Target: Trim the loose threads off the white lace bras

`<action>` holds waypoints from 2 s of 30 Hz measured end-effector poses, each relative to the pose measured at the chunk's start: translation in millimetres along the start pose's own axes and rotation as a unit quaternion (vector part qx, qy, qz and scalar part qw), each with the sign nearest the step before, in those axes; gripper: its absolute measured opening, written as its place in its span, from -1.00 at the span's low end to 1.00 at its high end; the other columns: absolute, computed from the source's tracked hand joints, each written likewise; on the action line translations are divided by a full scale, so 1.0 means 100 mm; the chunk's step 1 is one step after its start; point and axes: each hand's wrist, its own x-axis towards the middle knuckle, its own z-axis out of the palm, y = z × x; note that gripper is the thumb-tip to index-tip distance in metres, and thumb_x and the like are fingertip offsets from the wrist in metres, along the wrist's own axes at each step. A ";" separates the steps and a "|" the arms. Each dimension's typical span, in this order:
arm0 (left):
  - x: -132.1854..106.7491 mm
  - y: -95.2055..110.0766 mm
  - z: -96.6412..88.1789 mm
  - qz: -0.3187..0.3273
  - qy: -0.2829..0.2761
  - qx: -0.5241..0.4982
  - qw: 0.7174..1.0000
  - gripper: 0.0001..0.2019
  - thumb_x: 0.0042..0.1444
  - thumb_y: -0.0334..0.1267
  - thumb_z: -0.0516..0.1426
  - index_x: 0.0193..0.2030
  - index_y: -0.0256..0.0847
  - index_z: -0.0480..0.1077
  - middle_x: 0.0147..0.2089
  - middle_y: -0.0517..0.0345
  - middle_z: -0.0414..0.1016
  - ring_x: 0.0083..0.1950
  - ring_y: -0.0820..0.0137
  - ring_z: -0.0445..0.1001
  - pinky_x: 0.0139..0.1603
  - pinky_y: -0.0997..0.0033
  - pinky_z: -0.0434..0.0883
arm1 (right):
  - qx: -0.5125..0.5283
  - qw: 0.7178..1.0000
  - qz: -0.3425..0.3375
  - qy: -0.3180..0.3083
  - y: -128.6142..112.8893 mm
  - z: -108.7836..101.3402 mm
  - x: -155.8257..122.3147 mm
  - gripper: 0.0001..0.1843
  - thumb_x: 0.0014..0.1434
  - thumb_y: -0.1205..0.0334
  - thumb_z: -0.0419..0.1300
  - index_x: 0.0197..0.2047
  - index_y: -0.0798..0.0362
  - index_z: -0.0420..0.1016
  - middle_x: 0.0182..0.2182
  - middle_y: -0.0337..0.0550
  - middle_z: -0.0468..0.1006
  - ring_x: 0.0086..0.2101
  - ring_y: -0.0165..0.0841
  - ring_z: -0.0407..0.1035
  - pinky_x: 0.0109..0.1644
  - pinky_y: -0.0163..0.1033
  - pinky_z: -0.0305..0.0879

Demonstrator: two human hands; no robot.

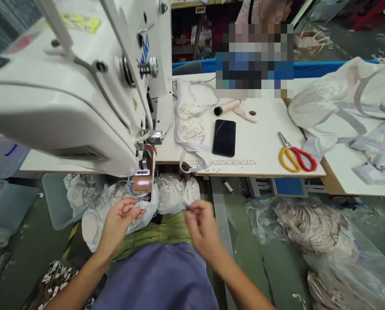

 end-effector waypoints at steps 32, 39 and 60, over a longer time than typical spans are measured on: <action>-0.09 -0.13 0.02 0.118 0.042 0.204 0.971 -0.80 0.22 -0.13 0.26 -0.09 -0.15 0.56 -0.12 0.07 0.67 -0.08 0.27 0.62 -0.05 0.38 0.51 | -0.036 0.971 0.035 -0.236 -0.41 0.68 -0.01 -0.83 0.39 0.23 0.04 -0.24 -0.01 0.41 -0.50 -0.27 0.59 -0.53 -0.38 0.45 -0.43 -0.34 0.16; -0.07 -0.19 0.05 0.076 0.006 0.138 0.987 -0.76 0.18 -0.10 0.30 -0.11 -0.19 0.54 -0.14 0.03 0.68 -0.10 0.26 0.63 -0.06 0.35 0.52 | 0.167 0.945 0.146 -0.242 -0.38 0.69 -0.06 -0.72 0.40 0.14 0.06 -0.36 0.01 0.36 -0.56 -0.31 0.47 -0.68 -0.49 0.23 -0.57 -0.36 0.11; -0.08 -0.23 0.03 0.131 0.024 0.253 0.958 -0.81 0.08 -0.17 0.35 -0.14 -0.06 0.63 -0.16 0.11 0.68 -0.11 0.21 0.61 0.00 0.34 0.47 | -0.235 0.954 -0.039 -0.180 -0.18 0.68 0.12 -0.94 0.26 0.21 0.27 -0.24 -0.03 0.57 -0.35 -0.13 0.64 -0.39 -0.31 0.50 -0.40 -0.31 0.22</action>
